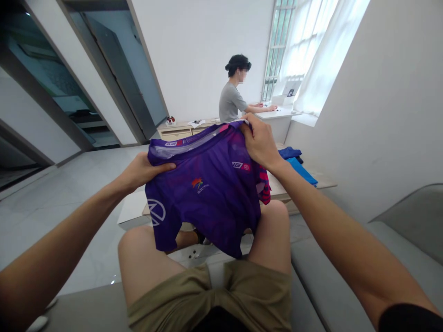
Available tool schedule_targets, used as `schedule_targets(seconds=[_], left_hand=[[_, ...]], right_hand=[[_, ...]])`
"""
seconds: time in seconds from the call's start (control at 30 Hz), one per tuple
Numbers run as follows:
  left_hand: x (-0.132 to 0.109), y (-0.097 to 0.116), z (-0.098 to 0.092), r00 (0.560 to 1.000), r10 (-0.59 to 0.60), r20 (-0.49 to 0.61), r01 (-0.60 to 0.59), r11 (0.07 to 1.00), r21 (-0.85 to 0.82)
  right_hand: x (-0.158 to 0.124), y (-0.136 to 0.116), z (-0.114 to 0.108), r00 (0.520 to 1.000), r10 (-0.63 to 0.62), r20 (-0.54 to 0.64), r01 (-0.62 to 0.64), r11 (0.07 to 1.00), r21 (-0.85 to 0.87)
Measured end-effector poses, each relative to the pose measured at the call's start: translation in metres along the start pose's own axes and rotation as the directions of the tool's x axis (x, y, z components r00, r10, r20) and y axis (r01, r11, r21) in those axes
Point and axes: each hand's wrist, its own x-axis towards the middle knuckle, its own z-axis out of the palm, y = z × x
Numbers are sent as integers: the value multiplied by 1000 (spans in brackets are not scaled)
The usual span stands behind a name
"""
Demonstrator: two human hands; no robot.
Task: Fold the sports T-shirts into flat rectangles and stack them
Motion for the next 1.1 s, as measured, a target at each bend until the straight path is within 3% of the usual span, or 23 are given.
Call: schedule_targets(seconds=[0.07,0.17,0.23,0.37,0.47,0.53,0.63,0.67,0.7,0.83,0.9,1.0,1.03,1.1], left_hand=[[5,-7,-9,998,-27,51,20,992,128],[10,-19,-21,967,-135,218,59,945,322],[12,-26,-26,950,-145,277,37,932,361],[9,-34,-27,971,-37,236,1,989,150],[0,-38,-20,969,-64,237,98,986,-132],[-8,-40,-13,915,-143,378,233,951,-205],[-16,-46,-4,733,-283,619,406,912,-64],[-17,-48,-2,703,-317,637,429,903,-24],[-16,-50,-2,707,-340,621,445,896,-16],[-7,-63,-6,807,-391,442,506,844,-176],[-6,-73,-8,823,-410,394,523,818,-241],[-12,-89,-8,822,-393,412,515,822,-244],[-15,-94,-8,822,-376,428,501,835,-227],[-19,-102,-9,841,-317,438,428,885,-183]], right_hand=[[4,5,-9,999,13,42,-11,998,-56],[4,21,-20,995,16,98,0,986,-167],[2,36,-27,988,-15,153,55,962,-267],[-4,70,-35,953,-99,286,226,863,-452],[-11,90,-37,937,-134,323,292,807,-513],[-15,99,-37,935,-149,323,308,792,-527],[-13,106,-37,925,-152,347,325,791,-519],[-11,107,-38,919,-145,366,328,797,-507],[-8,107,-38,912,-129,390,324,809,-490],[-3,107,-40,864,17,502,198,907,-371],[-11,108,-38,789,109,605,84,956,-282],[-32,113,-31,631,149,761,-28,985,-170],[-39,116,-29,614,131,778,-30,989,-144],[-51,123,-26,669,80,739,10,993,-117]])
